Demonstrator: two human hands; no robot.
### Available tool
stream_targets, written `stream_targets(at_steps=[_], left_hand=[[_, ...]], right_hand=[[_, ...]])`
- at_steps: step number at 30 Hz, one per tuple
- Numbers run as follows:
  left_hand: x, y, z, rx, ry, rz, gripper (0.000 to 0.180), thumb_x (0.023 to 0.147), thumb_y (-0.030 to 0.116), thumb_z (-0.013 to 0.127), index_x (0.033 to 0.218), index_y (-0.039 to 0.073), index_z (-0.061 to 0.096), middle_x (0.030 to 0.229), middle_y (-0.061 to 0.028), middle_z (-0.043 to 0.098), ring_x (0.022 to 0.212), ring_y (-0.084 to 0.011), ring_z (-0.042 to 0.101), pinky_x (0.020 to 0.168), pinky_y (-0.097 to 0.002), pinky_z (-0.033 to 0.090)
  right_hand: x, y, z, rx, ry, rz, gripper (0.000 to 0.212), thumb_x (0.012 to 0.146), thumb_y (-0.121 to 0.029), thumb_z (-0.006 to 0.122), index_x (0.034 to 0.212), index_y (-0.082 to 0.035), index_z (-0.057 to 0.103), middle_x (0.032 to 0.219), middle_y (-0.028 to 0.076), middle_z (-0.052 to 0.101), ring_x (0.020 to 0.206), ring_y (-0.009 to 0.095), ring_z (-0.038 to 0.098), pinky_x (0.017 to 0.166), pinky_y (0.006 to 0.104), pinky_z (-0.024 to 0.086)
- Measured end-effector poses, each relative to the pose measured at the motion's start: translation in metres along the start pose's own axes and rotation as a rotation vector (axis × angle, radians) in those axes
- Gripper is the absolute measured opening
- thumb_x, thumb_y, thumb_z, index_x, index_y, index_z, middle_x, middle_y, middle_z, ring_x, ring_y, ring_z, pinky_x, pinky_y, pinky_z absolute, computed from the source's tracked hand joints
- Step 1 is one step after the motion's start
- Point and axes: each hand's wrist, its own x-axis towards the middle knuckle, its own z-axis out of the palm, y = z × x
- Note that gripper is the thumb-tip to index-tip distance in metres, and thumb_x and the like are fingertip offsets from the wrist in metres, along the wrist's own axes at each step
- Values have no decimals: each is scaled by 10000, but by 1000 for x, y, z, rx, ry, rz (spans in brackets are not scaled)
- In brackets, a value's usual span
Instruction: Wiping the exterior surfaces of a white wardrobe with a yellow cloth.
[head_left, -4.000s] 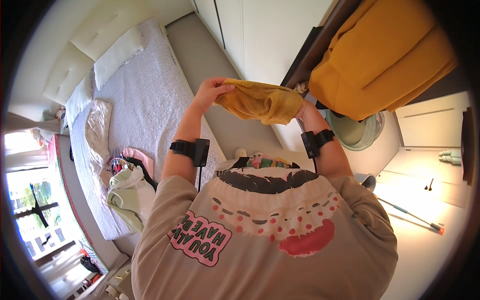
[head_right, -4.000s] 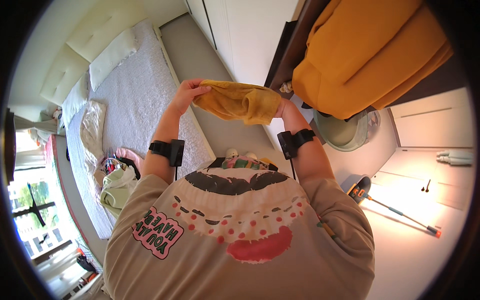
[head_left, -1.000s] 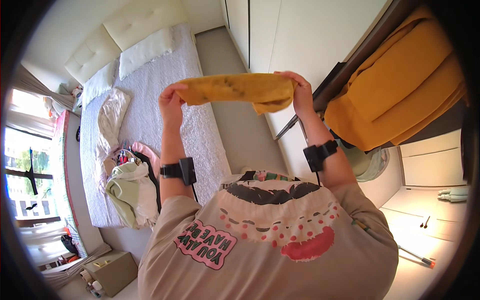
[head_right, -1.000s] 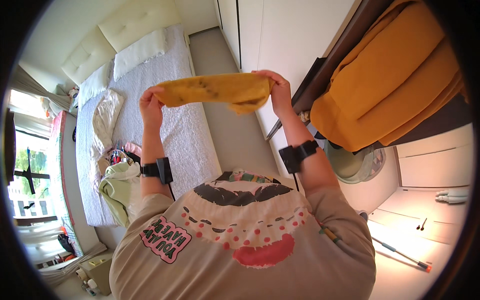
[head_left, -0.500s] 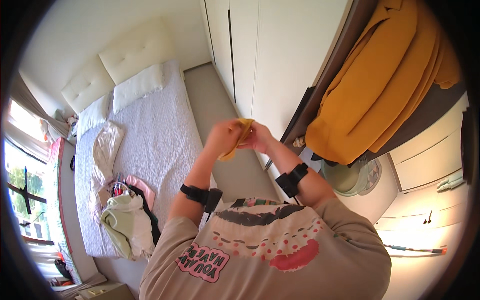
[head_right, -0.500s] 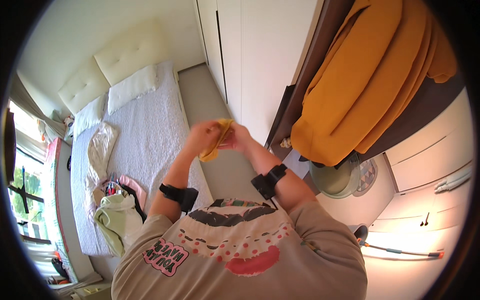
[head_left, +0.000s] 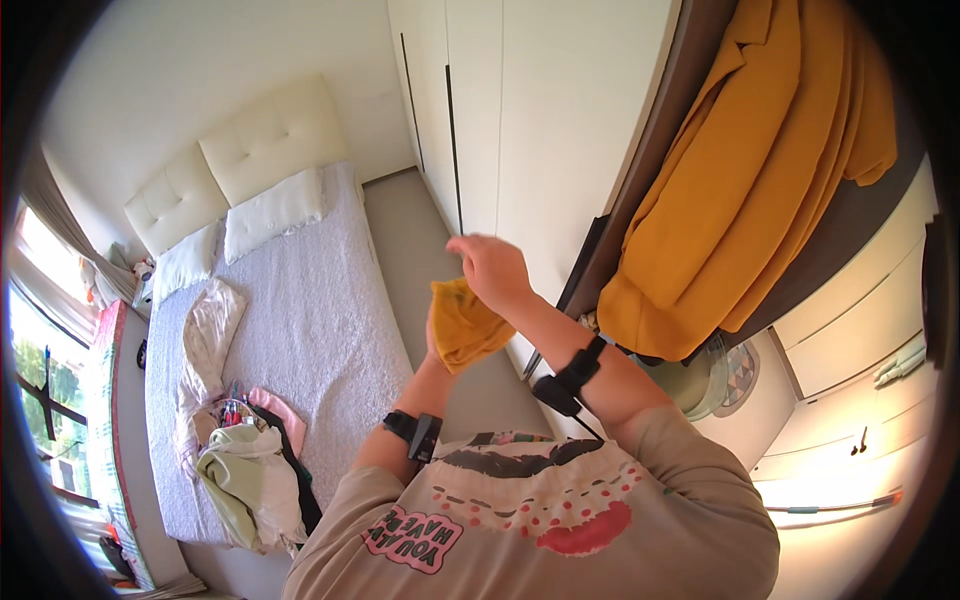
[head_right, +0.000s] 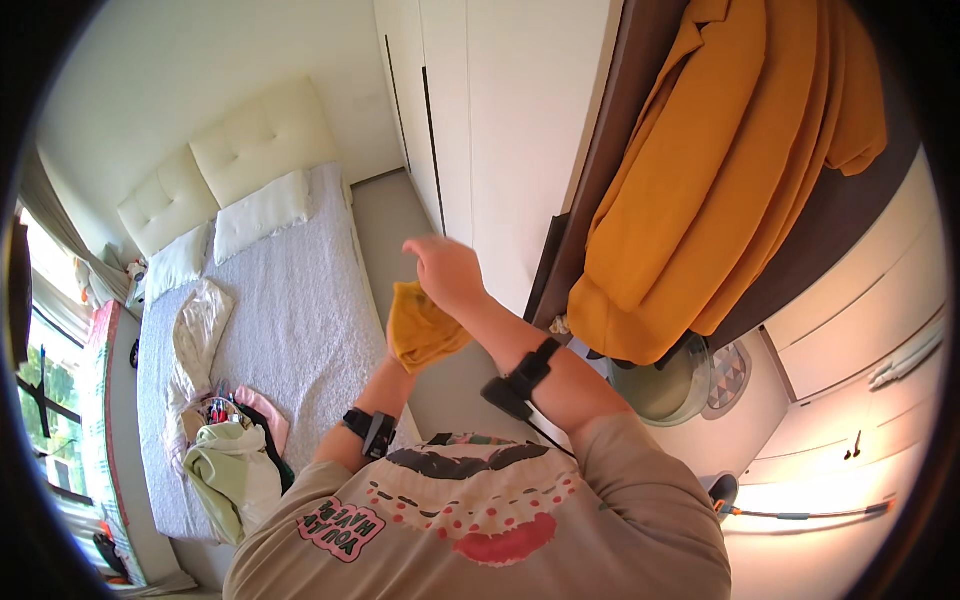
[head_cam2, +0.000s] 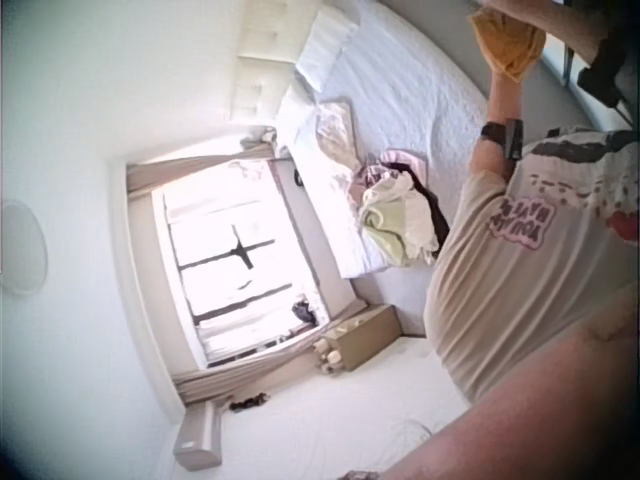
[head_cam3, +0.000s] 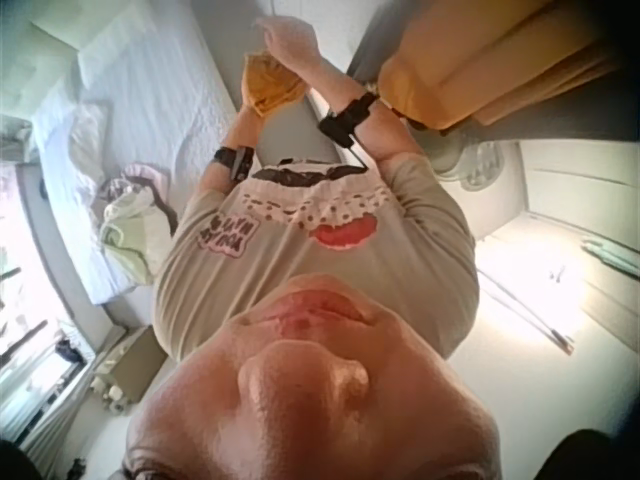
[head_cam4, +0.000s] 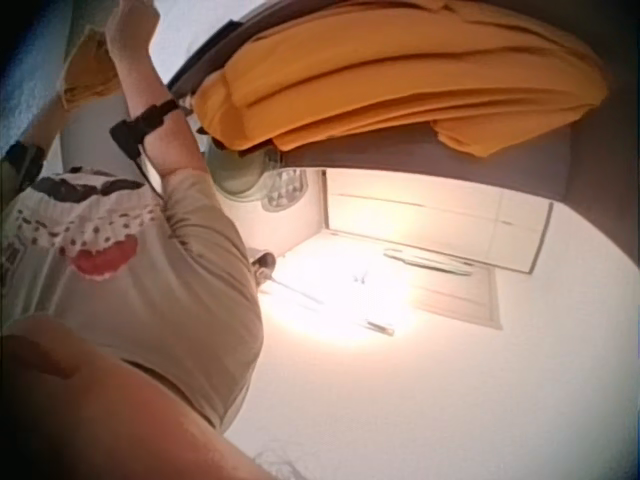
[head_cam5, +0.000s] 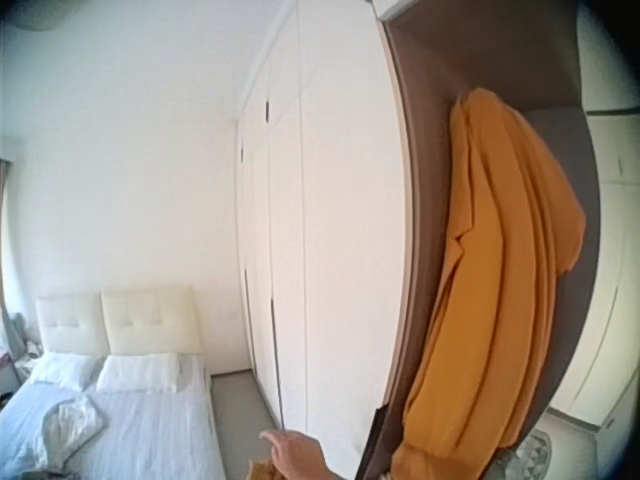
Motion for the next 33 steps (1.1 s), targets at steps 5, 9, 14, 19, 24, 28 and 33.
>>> stream_targets(at_steps=[5,9,14,19,24,28,33], left_hand=[[17,-52,25,1,-159,-98,617,1069,528,346,1458,68,478,1466,-182,534,1324,-404,533,1132,-562,415],[34,-66,42,160,59,-39,647,1049,539,344,1444,44,478,1424,-189,554,1299,-392,550,1114,-539,444],[58,-55,25,331,166,276,609,1055,509,344,1448,65,481,1426,-170,550,1311,-358,543,1105,-505,454],[80,9,64,290,-65,402,585,1055,497,363,1480,108,466,1418,-150,551,1289,-310,561,1069,-475,482],[87,27,117,1409,251,259,616,1047,484,444,1512,79,451,1443,-166,544,1331,-269,532,1103,-441,445],[124,41,117,1849,-385,465,537,1070,375,468,1469,20,518,1524,-194,495,1438,-299,439,1213,-427,280],[180,98,125,1481,26,1010,386,1071,297,490,1326,33,610,1215,-109,665,1167,-217,602,1020,-366,463]], right_hand=[[20,27,29,-302,282,-367,71,795,-138,638,849,-183,650,931,-30,623,874,197,609,684,345,533],[15,36,35,-331,296,-492,82,794,-146,644,861,-190,658,954,-53,623,907,164,597,697,320,534],[21,37,9,-73,204,-586,174,818,-111,626,958,-185,698,1137,-55,680,995,188,618,822,347,548],[2,27,-15,175,329,-249,308,906,-110,582,1195,-169,672,1318,35,647,1131,242,610,908,379,509],[16,24,-26,1679,-115,908,550,1077,-532,412,1511,-195,434,1466,53,523,1281,227,538,1053,424,458],[33,49,-23,1908,-60,729,489,1092,-512,390,1416,-171,524,1388,35,596,1265,209,586,1071,435,491],[95,48,-54,1923,69,403,460,1099,-465,406,1374,-132,563,1320,22,638,1227,206,605,1074,404,481]])
